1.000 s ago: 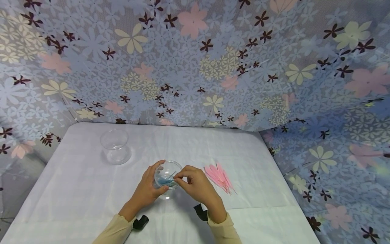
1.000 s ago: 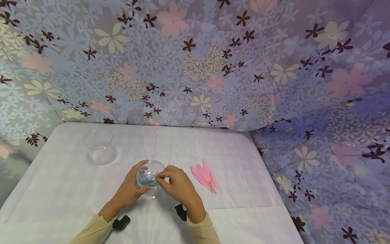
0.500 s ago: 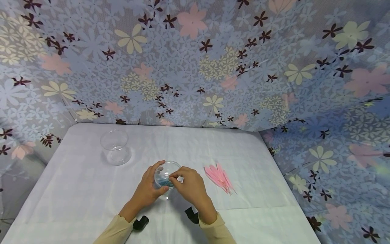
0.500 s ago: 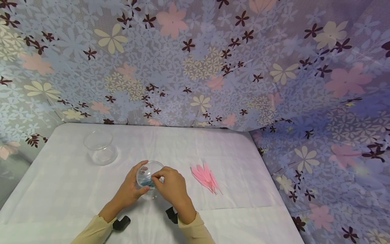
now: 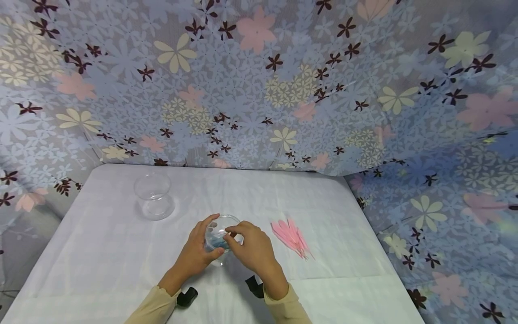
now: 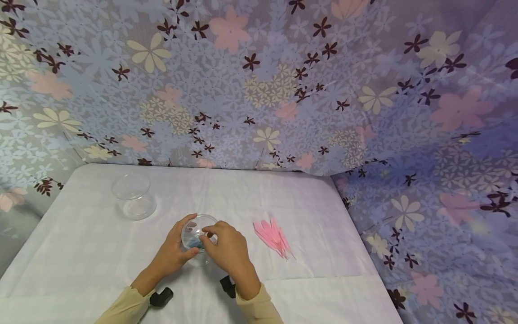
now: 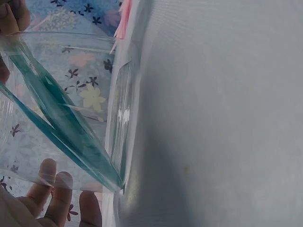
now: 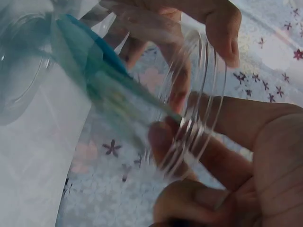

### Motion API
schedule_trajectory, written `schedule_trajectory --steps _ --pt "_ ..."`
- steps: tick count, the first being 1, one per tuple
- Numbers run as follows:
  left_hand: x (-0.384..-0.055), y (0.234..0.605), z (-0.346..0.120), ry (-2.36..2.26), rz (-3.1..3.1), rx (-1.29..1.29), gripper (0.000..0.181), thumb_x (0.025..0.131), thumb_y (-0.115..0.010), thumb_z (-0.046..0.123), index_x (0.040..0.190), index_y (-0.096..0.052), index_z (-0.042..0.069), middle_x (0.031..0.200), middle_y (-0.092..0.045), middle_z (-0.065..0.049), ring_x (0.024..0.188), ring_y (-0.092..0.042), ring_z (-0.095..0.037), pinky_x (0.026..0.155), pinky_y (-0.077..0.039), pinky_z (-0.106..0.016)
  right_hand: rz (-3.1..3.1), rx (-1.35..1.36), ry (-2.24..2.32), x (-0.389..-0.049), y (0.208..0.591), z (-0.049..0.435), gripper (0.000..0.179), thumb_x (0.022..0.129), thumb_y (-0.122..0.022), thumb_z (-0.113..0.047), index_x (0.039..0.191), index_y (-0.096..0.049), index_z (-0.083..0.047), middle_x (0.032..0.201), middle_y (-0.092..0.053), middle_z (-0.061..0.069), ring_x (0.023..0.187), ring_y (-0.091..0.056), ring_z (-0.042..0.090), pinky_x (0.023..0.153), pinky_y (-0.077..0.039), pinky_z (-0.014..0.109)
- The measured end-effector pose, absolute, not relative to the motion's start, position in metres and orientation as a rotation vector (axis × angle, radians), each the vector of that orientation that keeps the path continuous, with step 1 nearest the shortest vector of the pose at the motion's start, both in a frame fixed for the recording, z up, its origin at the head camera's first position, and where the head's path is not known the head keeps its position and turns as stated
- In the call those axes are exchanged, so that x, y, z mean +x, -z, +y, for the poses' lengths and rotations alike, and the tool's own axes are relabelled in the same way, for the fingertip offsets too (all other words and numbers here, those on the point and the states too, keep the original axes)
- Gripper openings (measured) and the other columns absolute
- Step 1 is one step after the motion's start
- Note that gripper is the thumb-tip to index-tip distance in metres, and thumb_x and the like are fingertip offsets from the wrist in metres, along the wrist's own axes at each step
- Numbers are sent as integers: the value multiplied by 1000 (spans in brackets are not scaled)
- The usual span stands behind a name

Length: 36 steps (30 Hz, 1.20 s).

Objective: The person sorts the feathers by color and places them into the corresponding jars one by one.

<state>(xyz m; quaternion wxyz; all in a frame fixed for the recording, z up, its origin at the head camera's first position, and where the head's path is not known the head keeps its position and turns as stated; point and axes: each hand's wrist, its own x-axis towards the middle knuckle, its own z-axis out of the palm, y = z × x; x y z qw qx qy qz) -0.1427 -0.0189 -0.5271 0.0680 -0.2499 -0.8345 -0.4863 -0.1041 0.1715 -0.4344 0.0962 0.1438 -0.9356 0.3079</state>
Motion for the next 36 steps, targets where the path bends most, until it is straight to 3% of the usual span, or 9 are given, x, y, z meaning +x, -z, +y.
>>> schedule_trajectory --steps 3,8,14,19,26,31,36 --pt "-143 528 -19 1442 -2521 -748 89 79 -75 54 155 -31 36 133 -55 -10 116 -55 -33 86 -48 -57 -2674 419 -945 -102 435 179 26 94 -71 -32 116 -76 -18 99 -70 -7 58 -44 1 49 -39 19" --pt "-140 525 -19 1421 -2580 -690 90 77 -79 50 154 -33 37 143 -54 -10 123 -55 -35 89 -48 -60 -2524 326 -1080 -95 441 197 27 95 -69 -36 117 -74 -21 105 -69 -5 57 -43 3 51 -41 21" --pt "-140 508 -19 1395 -2652 -612 88 73 -85 51 149 -42 40 134 -63 -10 103 -67 -27 81 -54 -50 -2442 180 -1152 -86 449 220 16 95 -70 -33 110 -75 -28 104 -67 -11 56 -43 5 52 -41 22" --pt "-161 491 -22 1374 -2649 -609 88 75 -83 54 150 -41 38 138 -61 -9 94 -70 -27 76 -56 -47 -2394 134 -1183 -81 451 232 13 95 -70 -31 107 -75 -30 101 -66 -14 54 -41 6 51 -39 23" --pt "-212 477 -25 1402 -2659 -577 90 80 -75 62 155 -33 36 152 -49 -3 121 -61 -35 92 -53 -50 -2384 117 -1197 -75 454 243 13 96 -69 -30 108 -75 -29 109 -67 -10 52 -38 6 48 -38 23" --pt "-231 476 -26 1400 -2721 -503 94 79 -68 73 156 -27 39 155 -46 -7 121 -60 -38 92 -51 -54 -2378 95 -1202 -70 452 251 13 96 -70 -28 108 -75 -28 107 -67 -10 51 -38 6 47 -37 23" --pt "-236 483 -25 1421 -2743 -473 95 80 -67 72 158 -27 35 157 -43 -9 124 -57 -43 94 -47 -61 -2367 79 -1170 -67 452 260 14 96 -70 -26 107 -77 -21 105 -67 -8 50 -37 7 46 -36 24"
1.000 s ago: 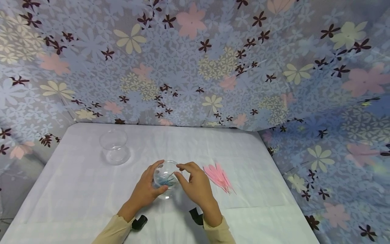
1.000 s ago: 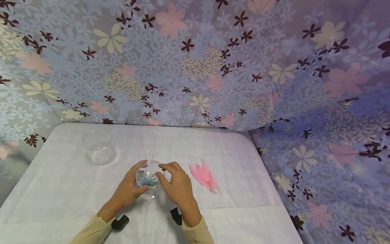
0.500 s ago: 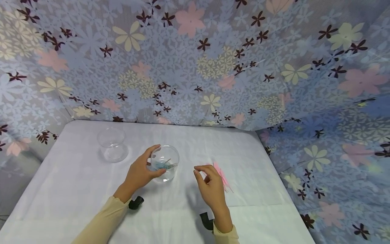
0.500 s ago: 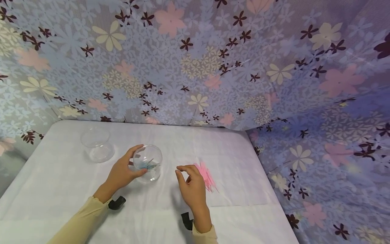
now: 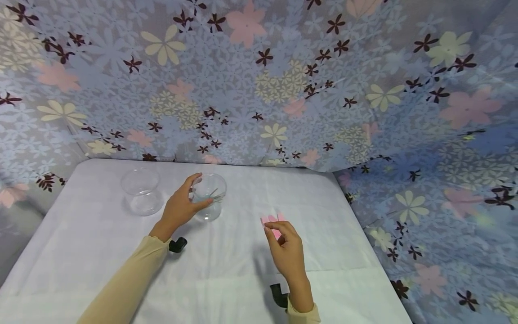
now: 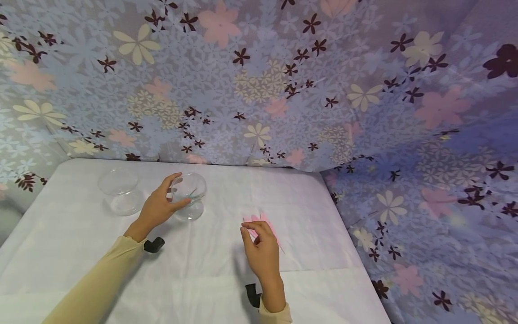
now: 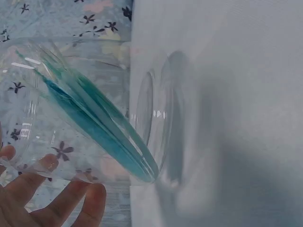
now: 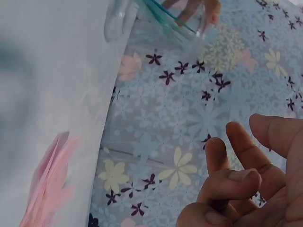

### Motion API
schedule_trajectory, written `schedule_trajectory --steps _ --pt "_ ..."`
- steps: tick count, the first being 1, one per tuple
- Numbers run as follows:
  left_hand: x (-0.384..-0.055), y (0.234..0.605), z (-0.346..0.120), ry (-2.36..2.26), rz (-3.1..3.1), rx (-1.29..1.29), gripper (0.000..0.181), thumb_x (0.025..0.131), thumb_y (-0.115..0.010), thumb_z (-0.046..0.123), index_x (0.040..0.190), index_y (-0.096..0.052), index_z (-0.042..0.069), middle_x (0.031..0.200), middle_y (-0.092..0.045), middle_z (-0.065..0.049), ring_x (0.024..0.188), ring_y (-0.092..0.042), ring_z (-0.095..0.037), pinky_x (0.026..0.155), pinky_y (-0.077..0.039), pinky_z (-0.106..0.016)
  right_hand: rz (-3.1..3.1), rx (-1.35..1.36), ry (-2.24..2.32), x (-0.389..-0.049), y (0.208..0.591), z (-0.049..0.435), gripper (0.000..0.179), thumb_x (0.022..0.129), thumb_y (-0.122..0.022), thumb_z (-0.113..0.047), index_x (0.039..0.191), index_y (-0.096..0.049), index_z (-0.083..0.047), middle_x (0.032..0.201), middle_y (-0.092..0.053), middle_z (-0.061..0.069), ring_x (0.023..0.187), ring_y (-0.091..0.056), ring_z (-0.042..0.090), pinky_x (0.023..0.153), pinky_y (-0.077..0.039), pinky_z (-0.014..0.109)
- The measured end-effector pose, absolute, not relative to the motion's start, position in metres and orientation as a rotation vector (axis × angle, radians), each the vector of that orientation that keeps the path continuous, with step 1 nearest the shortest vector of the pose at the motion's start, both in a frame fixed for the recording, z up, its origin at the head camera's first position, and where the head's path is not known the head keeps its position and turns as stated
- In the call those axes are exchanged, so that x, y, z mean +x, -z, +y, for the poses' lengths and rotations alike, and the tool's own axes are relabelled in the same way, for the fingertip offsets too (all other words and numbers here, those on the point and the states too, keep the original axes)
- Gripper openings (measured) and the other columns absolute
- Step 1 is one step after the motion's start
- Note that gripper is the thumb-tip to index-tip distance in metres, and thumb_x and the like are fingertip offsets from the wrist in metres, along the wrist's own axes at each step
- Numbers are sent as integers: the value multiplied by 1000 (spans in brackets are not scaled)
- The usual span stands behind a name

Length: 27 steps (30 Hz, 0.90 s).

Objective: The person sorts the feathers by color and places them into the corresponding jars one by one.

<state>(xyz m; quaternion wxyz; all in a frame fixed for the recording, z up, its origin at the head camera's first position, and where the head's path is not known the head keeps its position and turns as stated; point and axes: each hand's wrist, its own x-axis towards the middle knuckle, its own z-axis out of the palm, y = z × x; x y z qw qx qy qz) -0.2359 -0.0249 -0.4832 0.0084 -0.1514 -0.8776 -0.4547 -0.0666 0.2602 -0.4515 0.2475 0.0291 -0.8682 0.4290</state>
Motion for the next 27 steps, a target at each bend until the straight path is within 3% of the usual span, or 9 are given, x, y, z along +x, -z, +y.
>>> schedule_trajectory --steps 9,14,20,24,27 --pt "-233 496 -33 1444 -2764 -428 92 85 -66 68 159 -20 39 159 -40 -9 130 -52 -43 96 -43 -64 -2387 19 -1177 -63 454 266 11 94 -72 -22 104 -77 -22 104 -68 -7 51 -39 7 48 -38 24" --pt "-230 497 -36 1346 -2768 -456 93 89 -64 64 161 -9 41 159 -36 -17 135 -47 -44 96 -41 -68 -2382 25 -1189 -62 455 269 11 95 -71 -22 103 -77 -21 104 -67 -6 51 -40 7 47 -38 24" --pt "-198 498 -45 1241 -2681 -473 95 93 -63 50 162 -1 33 163 -28 -17 141 -39 -44 101 -39 -68 -2400 -19 -1156 -62 457 281 13 98 -67 -20 105 -77 -20 104 -68 -4 53 -41 8 48 -40 24" --pt "-163 500 -59 1162 -2488 -410 89 88 -72 41 159 -24 20 147 -51 -14 125 -55 -36 94 -46 -56 -2506 -191 -1038 -58 457 300 16 99 -65 -18 109 -77 -17 105 -69 -2 56 -44 9 49 -40 25" --pt "-156 497 -78 1089 -2249 -373 67 83 -75 29 142 -51 7 125 -65 -14 108 -60 -35 87 -44 -50 -2615 -346 -901 -56 458 318 19 99 -64 -18 112 -77 -13 108 -70 5 58 -47 11 48 -39 27"
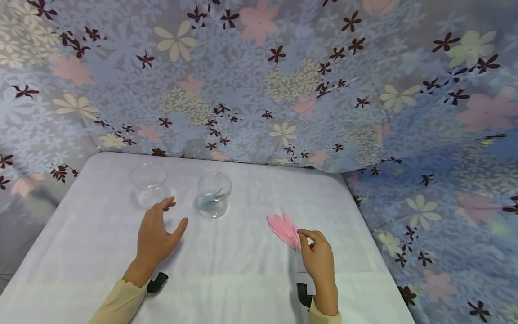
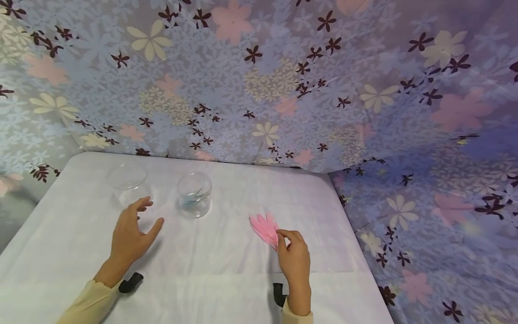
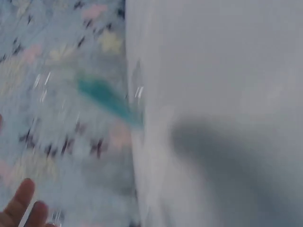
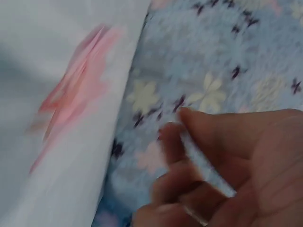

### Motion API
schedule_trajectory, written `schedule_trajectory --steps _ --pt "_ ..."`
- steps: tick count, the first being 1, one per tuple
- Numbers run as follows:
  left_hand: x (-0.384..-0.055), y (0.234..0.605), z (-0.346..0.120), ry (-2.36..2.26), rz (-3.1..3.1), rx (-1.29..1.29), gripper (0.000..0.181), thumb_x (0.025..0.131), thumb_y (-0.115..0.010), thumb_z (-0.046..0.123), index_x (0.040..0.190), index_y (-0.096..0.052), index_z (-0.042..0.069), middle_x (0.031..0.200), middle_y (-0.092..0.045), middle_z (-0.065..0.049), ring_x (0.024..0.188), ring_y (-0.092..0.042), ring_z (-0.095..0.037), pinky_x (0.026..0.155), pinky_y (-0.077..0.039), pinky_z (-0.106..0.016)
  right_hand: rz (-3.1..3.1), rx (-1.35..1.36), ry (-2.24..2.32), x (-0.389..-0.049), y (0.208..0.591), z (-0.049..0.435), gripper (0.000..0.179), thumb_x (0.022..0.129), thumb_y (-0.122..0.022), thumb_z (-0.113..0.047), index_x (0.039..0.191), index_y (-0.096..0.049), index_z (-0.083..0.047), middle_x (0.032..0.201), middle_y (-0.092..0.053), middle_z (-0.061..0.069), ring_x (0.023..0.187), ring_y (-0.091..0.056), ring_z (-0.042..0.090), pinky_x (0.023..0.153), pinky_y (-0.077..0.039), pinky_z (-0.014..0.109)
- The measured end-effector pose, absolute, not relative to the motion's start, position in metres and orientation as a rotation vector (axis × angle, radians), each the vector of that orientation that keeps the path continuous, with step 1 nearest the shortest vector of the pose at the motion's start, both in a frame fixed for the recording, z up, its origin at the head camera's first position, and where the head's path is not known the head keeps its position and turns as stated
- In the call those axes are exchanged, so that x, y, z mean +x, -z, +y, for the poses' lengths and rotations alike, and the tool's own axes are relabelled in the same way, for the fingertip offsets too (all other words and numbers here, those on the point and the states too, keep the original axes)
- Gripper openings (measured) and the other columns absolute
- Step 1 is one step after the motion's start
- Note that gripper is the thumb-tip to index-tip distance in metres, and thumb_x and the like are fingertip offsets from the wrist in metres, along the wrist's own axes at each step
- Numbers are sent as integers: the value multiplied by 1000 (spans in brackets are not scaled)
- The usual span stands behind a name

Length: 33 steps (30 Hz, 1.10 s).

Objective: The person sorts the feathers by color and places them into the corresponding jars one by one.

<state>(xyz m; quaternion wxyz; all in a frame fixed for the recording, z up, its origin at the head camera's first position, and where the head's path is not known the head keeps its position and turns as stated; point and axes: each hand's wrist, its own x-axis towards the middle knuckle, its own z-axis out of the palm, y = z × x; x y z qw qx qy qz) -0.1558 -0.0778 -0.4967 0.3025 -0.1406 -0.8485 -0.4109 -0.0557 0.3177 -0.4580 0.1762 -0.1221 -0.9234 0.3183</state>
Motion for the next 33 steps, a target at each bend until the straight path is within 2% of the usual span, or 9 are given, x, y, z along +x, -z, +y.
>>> schedule_trajectory --steps 3,5,9,13,15,20,24,32,33 --pt "-172 485 -98 1045 -2090 -315 49 81 -73 22 125 -62 2 117 -66 -18 106 -58 -39 90 -38 -51 -2696 -509 -801 -51 463 335 22 98 -64 -19 114 -76 -9 113 -70 13 62 -50 14 51 -39 29" --pt "-186 477 -112 1057 -2071 -246 48 82 -73 22 124 -62 1 122 -63 -21 115 -54 -41 97 -34 -55 -2731 -605 -779 -47 466 345 25 98 -63 -20 116 -75 -7 116 -70 17 65 -54 18 54 -40 31" --pt "-205 469 -135 1129 -2208 -68 74 81 -80 32 144 -49 10 148 -45 -22 138 -36 -43 112 -19 -63 -2788 -728 -784 -42 475 356 29 98 -61 -21 117 -74 -4 115 -70 20 79 -64 30 61 -47 39" --pt "-213 468 -149 1169 -2416 69 108 76 -84 46 161 -21 21 164 -21 -20 150 -16 -44 112 -12 -72 -2821 -755 -801 -44 484 359 29 98 -60 -21 115 -74 -2 112 -72 19 99 -66 39 79 -50 51" --pt "-217 467 -151 1187 -2478 97 117 75 -85 48 163 -11 24 166 -16 -17 150 -15 -46 112 -13 -73 -2825 -767 -817 -47 488 359 29 97 -60 -21 114 -74 -3 111 -72 18 100 -66 38 84 -50 53" --pt "-226 469 -151 1220 -2494 84 126 70 -90 45 163 -7 26 164 -26 -15 144 -30 -48 110 -23 -70 -2837 -776 -853 -55 496 359 27 95 -64 -21 112 -75 -3 108 -73 16 98 -66 34 84 -50 53" --pt "-226 470 -149 1263 -2478 51 123 71 -90 43 162 -8 27 155 -40 -23 136 -42 -46 104 -32 -68 -2840 -747 -849 -60 497 356 25 94 -66 -22 110 -75 -4 106 -74 15 98 -67 34 85 -49 53" --pt "-180 455 -134 1414 -2384 -117 122 69 -93 27 160 -12 29 148 -41 -20 136 -41 -37 104 -36 -64 -2851 -727 -832 -67 496 350 26 94 -68 -25 107 -77 -4 102 -75 14 91 -69 33 81 -52 52" --pt "-172 452 -131 1417 -2374 -156 123 67 -94 23 160 -13 28 147 -43 -18 135 -42 -35 105 -37 -58 -2851 -720 -826 -69 497 350 26 94 -68 -25 106 -77 -4 102 -75 13 91 -69 33 81 -52 52"
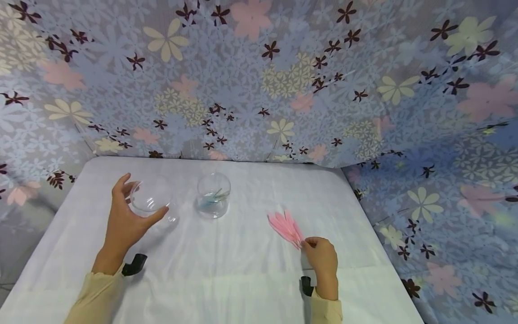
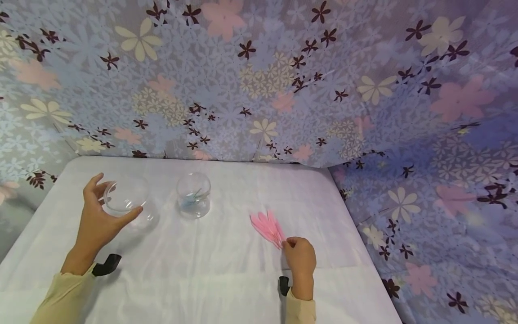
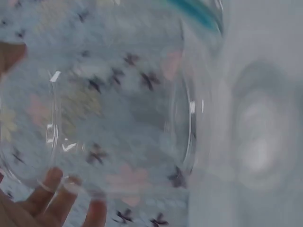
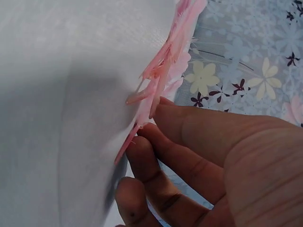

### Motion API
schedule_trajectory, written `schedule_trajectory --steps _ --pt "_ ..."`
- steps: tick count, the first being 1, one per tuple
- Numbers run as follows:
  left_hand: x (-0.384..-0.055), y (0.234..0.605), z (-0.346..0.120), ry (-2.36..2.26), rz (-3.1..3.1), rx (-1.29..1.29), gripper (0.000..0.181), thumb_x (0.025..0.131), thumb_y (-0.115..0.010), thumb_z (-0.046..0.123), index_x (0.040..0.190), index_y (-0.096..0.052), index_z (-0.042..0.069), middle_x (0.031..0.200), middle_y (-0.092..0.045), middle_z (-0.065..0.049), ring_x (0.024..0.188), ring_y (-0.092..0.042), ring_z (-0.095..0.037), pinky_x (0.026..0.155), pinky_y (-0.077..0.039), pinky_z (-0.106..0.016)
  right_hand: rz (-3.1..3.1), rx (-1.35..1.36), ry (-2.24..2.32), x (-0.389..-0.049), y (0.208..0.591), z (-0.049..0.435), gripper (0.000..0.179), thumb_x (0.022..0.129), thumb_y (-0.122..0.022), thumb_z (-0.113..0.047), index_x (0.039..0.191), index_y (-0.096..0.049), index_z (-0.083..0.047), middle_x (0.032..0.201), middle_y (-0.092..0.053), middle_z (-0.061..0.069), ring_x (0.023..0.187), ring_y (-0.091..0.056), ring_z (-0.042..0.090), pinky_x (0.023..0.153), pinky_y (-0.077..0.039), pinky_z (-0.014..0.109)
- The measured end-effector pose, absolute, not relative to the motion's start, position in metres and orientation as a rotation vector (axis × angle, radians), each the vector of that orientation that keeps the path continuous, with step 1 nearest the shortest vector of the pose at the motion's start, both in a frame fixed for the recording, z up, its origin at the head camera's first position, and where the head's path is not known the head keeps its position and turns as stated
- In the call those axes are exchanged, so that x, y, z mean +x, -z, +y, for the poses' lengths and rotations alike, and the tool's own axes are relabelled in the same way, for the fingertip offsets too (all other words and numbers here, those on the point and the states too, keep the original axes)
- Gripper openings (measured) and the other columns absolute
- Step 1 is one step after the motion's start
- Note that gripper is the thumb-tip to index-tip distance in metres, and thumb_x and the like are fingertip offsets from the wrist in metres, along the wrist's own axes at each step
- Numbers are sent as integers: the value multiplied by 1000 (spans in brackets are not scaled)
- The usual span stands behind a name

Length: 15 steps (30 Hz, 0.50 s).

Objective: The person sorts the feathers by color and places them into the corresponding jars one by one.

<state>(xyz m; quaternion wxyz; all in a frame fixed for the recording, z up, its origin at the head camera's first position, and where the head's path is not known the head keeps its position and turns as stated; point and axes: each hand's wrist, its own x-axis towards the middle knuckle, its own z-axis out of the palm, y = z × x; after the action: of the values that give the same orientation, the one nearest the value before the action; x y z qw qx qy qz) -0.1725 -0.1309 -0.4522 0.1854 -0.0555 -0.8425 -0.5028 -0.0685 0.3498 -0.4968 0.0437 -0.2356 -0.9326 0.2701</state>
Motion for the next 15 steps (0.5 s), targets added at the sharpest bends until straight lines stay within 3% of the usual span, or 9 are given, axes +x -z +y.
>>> schedule_trajectory --steps 5,7,10,15 --pt "-139 450 -115 1425 -2336 -384 129 59 -97 9 159 -17 23 140 -50 -13 125 -47 -21 99 -35 -20 -2866 -728 -772 -73 496 348 26 93 -69 -26 105 -78 -5 103 -75 14 90 -69 33 80 -52 52" --pt "-130 452 -105 1439 -2346 -470 127 59 -98 11 159 -20 20 142 -49 -11 125 -48 -17 96 -33 -14 -2875 -747 -737 -73 496 347 26 93 -69 -25 105 -78 -4 102 -75 15 87 -70 33 78 -53 52" --pt "-119 455 -90 1451 -2400 -570 123 59 -99 22 158 -26 20 145 -46 -6 126 -48 -15 96 -37 -14 -2880 -772 -686 -73 496 345 25 92 -70 -23 104 -78 -3 98 -76 14 83 -70 33 76 -52 52" --pt "-107 461 -64 1441 -2458 -755 116 59 -98 34 156 -35 27 139 -44 0 121 -48 -14 93 -48 -30 -2875 -791 -646 -74 498 344 21 91 -72 -22 100 -79 -5 94 -76 12 78 -69 30 71 -52 49"
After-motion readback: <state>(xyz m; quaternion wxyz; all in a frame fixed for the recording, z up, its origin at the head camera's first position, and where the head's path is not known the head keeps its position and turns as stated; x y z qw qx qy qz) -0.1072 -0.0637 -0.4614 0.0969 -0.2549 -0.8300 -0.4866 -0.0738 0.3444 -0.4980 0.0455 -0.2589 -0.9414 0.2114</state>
